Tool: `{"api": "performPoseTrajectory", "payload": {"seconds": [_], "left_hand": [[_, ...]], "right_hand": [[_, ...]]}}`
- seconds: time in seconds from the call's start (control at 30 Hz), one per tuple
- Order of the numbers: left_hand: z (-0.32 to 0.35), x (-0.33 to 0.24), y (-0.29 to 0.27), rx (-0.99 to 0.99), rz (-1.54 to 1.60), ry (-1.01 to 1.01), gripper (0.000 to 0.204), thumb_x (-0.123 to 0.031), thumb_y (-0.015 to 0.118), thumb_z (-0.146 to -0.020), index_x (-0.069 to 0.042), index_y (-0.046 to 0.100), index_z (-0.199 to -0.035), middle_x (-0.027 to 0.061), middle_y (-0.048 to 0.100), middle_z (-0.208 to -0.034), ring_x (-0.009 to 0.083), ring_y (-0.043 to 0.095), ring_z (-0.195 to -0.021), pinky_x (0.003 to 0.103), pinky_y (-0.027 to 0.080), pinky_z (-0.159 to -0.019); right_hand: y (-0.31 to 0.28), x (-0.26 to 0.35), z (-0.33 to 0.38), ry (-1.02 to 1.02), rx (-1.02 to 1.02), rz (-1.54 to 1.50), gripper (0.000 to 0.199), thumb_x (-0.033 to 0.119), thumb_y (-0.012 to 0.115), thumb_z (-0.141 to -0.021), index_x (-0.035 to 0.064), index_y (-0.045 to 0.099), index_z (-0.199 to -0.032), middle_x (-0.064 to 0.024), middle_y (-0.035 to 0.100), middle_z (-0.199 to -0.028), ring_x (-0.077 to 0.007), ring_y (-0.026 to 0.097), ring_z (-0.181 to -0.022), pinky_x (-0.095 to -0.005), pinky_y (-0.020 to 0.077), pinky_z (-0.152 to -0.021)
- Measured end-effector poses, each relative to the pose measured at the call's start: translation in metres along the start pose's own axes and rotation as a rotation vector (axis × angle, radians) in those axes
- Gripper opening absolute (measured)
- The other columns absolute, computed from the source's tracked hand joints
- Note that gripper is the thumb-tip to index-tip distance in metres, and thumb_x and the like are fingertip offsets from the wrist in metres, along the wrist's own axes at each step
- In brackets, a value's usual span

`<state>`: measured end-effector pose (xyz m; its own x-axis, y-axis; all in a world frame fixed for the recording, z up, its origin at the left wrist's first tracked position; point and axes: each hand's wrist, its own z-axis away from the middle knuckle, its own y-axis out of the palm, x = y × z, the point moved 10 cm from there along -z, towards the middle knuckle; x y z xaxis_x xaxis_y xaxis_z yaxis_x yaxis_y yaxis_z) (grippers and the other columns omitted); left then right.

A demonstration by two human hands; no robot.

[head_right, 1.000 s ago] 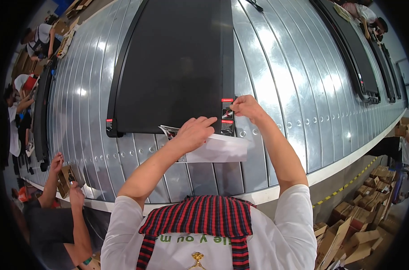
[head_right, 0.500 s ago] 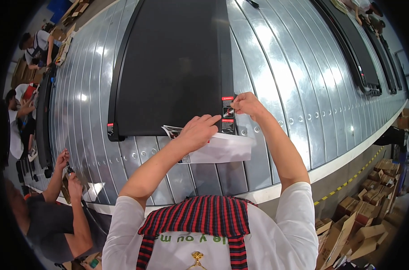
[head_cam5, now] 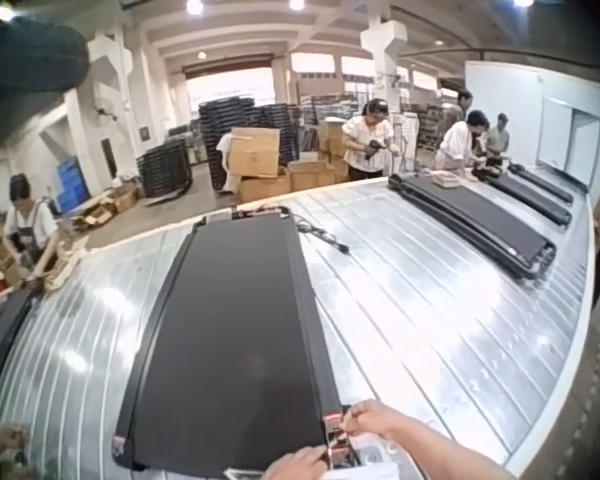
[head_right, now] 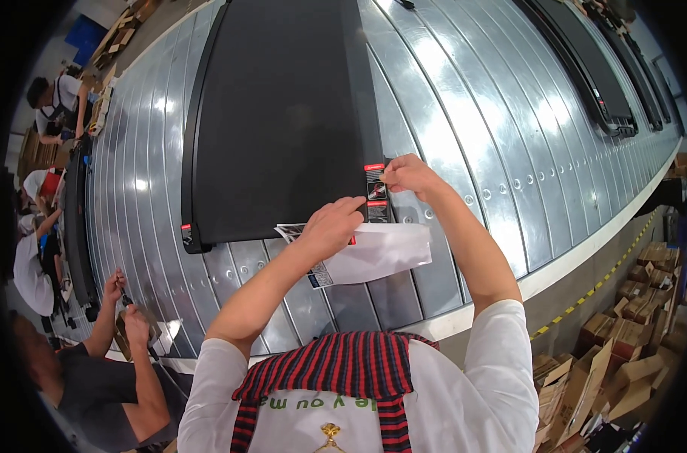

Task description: Applying product identification and warning labels onto treadmills as they move along a factory assembly line.

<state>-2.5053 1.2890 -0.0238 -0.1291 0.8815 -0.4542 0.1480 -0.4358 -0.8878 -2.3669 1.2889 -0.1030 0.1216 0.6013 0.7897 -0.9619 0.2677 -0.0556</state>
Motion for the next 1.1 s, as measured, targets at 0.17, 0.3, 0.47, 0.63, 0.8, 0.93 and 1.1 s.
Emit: {"api": "performPoseTrajectory", "payload": {"seconds": [0.17, 0.3, 0.47, 0.63, 0.8, 0.93, 1.1], "left_hand": [[0.0, 0.0, 0.001, 0.026, -0.023, 0.009, 0.01, -0.005, 0.049, -0.071, 0.0, 0.054, -0.078, 0.0138, 0.048, -0.118, 0.0282, 0.045, -0.108, 0.037, 0.041, -0.082], [0.0, -0.001, 0.0, 0.028, -0.023, 0.013, 0.011, -0.005, 0.049, -0.071, 0.0, 0.054, -0.079, 0.0137, 0.048, -0.118, 0.0281, 0.045, -0.108, 0.037, 0.04, -0.082], [-0.004, -0.003, 0.002, 0.088, -0.048, 0.008, 0.011, -0.004, 0.051, -0.069, -0.001, 0.054, -0.079, 0.0124, 0.047, -0.119, 0.0257, 0.045, -0.106, 0.036, 0.041, -0.079], [-0.009, -0.008, 0.006, 0.131, -0.119, 0.044, 0.01, -0.004, 0.052, -0.068, -0.003, 0.055, -0.077, 0.01, 0.047, -0.12, 0.0236, 0.047, -0.099, 0.035, 0.042, -0.075], [-0.01, -0.009, 0.01, 0.137, -0.176, 0.07, 0.027, -0.007, 0.067, -0.057, -0.003, 0.056, -0.081, 0.01, 0.046, -0.119, 0.0229, 0.046, -0.098, 0.035, 0.042, -0.077], [-0.013, -0.011, 0.013, 0.168, -0.197, 0.056, 0.027, -0.007, 0.067, -0.057, -0.003, 0.057, -0.081, 0.0098, 0.047, -0.116, 0.023, 0.047, -0.096, 0.035, 0.042, -0.076], [-0.01, -0.012, 0.012, 0.102, -0.223, 0.075, 0.023, -0.007, 0.065, -0.059, -0.003, 0.057, -0.08, 0.0093, 0.049, -0.112, 0.023, 0.048, -0.093, 0.035, 0.043, -0.073]], "right_hand": [[-0.002, -0.002, 0.0, 0.008, -0.029, -0.001, 0.01, 0.009, 0.062, -0.075, 0.0027, 0.055, -0.069, -0.0054, 0.056, -0.072, -0.0138, 0.054, -0.068, -0.026, 0.0463, -0.063], [-0.002, 0.0, 0.001, 0.0, -0.061, -0.008, 0.01, 0.009, 0.062, -0.075, 0.0024, 0.056, -0.069, -0.0055, 0.056, -0.071, -0.014, 0.054, -0.067, -0.026, 0.0465, -0.062], [-0.005, -0.001, -0.001, -0.013, -0.093, 0.002, 0.009, 0.008, 0.062, -0.075, 0.0016, 0.057, -0.07, -0.0058, 0.056, -0.069, -0.0141, 0.054, -0.064, -0.0261, 0.0463, -0.06], [-0.007, -0.001, -0.001, -0.033, -0.118, 0.052, 0.011, 0.009, 0.062, -0.074, 0.0008, 0.057, -0.069, -0.0065, 0.056, -0.066, -0.0142, 0.054, -0.061, -0.0259, 0.046, -0.057], [-0.003, 0.004, 0.003, -0.039, -0.143, 0.067, 0.007, 0.005, 0.061, -0.07, 0.001, 0.055, -0.067, -0.004, 0.053, -0.064, -0.0114, 0.052, -0.062, -0.0244, 0.0434, -0.055], [-0.003, 0.019, 0.011, -0.259, -0.263, 0.465, 0.01, 0.009, 0.063, -0.07, 0.0013, 0.056, -0.069, -0.0091, 0.056, -0.065, -0.02, 0.055, -0.063, -0.0307, 0.0442, -0.057], [0.019, 0.063, 0.038, -0.592, -0.423, 1.142, 0.025, 0.023, 0.068, -0.067, 0.0032, 0.056, -0.077, -0.0139, 0.058, -0.08, -0.0348, 0.055, -0.079, -0.0414, 0.0458, -0.066]]}}
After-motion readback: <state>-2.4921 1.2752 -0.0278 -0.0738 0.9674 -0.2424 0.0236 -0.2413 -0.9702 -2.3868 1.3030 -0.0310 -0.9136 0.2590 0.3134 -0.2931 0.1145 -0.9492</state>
